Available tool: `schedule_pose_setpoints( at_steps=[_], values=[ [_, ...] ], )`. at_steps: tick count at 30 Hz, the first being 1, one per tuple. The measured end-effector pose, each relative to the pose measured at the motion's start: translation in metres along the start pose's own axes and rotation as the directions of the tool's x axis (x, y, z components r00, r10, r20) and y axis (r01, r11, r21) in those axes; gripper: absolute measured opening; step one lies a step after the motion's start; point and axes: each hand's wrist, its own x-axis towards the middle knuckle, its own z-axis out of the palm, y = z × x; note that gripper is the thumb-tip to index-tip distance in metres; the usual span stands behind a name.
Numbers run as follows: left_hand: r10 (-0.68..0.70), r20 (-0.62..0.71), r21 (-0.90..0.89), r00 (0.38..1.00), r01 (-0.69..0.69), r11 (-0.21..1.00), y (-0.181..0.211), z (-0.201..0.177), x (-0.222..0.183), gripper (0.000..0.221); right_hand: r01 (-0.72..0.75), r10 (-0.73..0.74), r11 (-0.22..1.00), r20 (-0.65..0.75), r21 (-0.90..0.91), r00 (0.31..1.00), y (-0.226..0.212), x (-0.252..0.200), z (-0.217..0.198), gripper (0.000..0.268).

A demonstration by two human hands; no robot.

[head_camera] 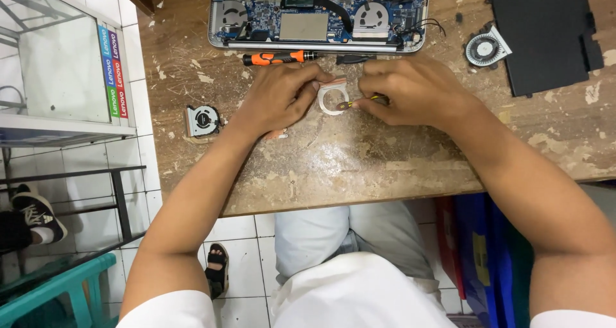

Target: Repairing a laptop by applying thermal paste to the heat pipe and inspecting the cooling fan assembly.

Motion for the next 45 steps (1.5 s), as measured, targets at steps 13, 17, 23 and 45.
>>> schedule_pose_setpoints(
  at_steps=[13,17,23,45],
  values=[
    [-0.023,-0.029,-0.006,0.999,0.023,1.000,-0.002,0.000,0.001,0.028,0.111,-0.112,0.994,-0.198,-0.017,0.974,-0.014,0.020,0.014,0.017],
    [-0.018,-0.008,-0.007,1.000,0.018,1.000,-0.002,0.000,-0.001,0.030,0.088,-0.093,0.995,-0.200,-0.037,0.975,-0.013,0.021,0.017,0.020],
    [-0.012,-0.008,0.018,1.000,0.012,1.000,0.001,-0.003,-0.001,0.033,0.094,-0.095,0.996,-0.113,-0.009,0.989,-0.011,0.014,0.009,0.013],
    [0.058,-0.048,0.193,0.997,-0.048,0.980,-0.014,0.013,-0.005,0.035,0.053,-0.054,0.997,-0.016,-0.064,0.998,0.012,0.008,0.016,0.035]
  ],
)
